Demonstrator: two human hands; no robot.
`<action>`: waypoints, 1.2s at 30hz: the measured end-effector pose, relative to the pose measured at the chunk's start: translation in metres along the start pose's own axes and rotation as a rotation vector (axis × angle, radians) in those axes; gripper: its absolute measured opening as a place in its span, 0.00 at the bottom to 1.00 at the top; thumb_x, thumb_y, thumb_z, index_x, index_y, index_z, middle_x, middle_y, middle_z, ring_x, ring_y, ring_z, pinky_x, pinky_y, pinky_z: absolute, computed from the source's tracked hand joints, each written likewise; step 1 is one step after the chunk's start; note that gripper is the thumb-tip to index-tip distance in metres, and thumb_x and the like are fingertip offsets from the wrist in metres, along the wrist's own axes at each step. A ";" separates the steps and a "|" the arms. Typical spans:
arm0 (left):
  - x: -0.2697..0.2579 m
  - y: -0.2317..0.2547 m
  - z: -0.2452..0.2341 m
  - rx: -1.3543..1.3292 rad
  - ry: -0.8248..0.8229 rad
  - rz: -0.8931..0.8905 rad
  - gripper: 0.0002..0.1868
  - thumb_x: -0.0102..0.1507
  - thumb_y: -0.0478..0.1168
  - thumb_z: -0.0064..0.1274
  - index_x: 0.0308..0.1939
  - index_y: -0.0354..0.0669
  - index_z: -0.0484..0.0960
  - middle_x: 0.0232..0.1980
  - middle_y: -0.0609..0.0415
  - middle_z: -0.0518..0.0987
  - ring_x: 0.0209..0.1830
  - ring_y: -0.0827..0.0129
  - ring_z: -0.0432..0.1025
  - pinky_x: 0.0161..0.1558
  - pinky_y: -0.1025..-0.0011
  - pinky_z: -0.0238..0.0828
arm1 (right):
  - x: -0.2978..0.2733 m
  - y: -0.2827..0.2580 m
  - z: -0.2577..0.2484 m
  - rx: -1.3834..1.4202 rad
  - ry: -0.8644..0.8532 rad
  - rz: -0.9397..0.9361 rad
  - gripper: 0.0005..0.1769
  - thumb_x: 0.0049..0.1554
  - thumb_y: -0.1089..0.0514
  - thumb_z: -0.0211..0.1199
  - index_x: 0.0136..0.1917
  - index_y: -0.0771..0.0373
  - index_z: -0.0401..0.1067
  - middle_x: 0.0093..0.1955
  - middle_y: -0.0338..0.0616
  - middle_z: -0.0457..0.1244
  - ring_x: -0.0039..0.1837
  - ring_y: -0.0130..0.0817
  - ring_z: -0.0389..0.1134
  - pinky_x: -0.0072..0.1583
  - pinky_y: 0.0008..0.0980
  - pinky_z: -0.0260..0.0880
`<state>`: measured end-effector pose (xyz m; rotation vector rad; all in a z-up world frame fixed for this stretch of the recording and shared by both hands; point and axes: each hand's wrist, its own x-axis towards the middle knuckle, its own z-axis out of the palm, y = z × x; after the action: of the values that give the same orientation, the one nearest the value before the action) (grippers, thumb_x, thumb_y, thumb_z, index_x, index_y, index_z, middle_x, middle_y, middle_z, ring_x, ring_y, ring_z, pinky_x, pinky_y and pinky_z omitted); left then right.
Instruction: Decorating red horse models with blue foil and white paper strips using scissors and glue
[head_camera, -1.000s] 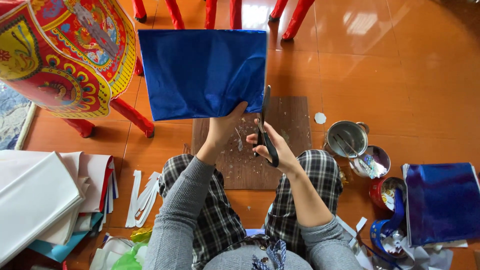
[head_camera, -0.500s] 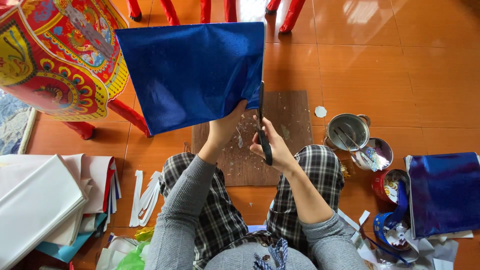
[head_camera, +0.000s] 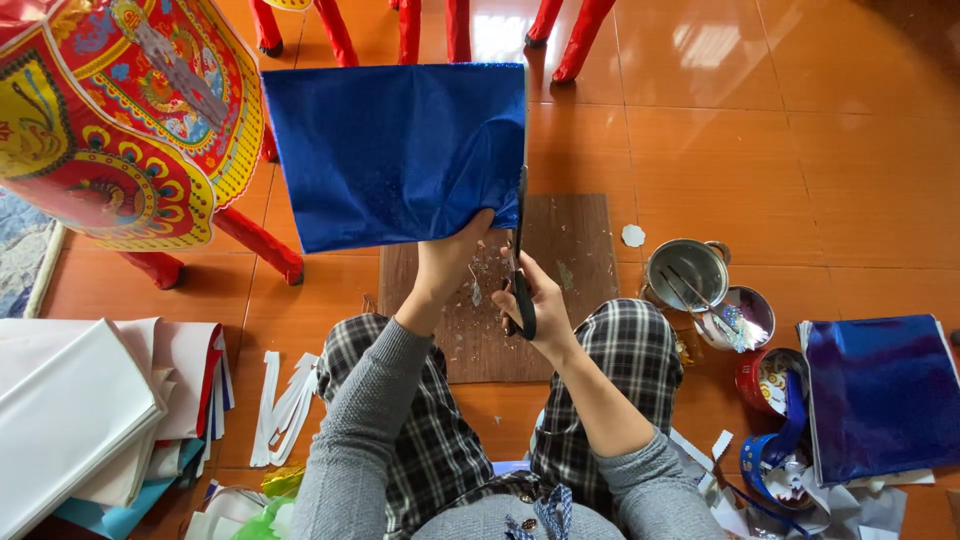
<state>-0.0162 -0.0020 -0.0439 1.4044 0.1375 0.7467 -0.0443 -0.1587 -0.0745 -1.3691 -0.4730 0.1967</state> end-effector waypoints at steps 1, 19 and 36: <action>-0.002 -0.010 0.000 -0.023 0.013 -0.017 0.18 0.51 0.32 0.68 0.45 0.41 0.85 0.44 0.49 0.83 0.50 0.56 0.75 0.56 0.57 0.67 | 0.000 -0.001 0.001 0.036 -0.020 0.021 0.37 0.51 0.55 0.71 0.70 0.62 0.62 0.27 0.50 0.64 0.25 0.33 0.67 0.27 0.26 0.68; -0.023 0.001 0.005 -0.041 -0.038 -0.069 0.25 0.50 0.30 0.69 0.52 0.42 0.83 0.49 0.50 0.82 0.54 0.59 0.72 0.60 0.55 0.64 | -0.003 -0.009 0.009 0.099 0.037 -0.092 0.35 0.58 0.52 0.62 0.72 0.69 0.55 0.20 0.50 0.60 0.20 0.33 0.63 0.23 0.24 0.62; -0.078 0.135 -0.155 0.565 -0.019 0.056 0.14 0.58 0.31 0.59 0.47 0.34 0.78 0.41 0.45 0.82 0.51 0.57 0.74 0.59 0.61 0.64 | 0.010 -0.026 0.128 0.337 -0.565 0.025 0.39 0.54 0.55 0.67 0.73 0.66 0.55 0.32 0.54 0.64 0.32 0.40 0.69 0.35 0.33 0.73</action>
<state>-0.2077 0.0828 0.0227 1.9565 0.3132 0.7732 -0.0946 -0.0463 -0.0309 -0.9764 -0.8495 0.6640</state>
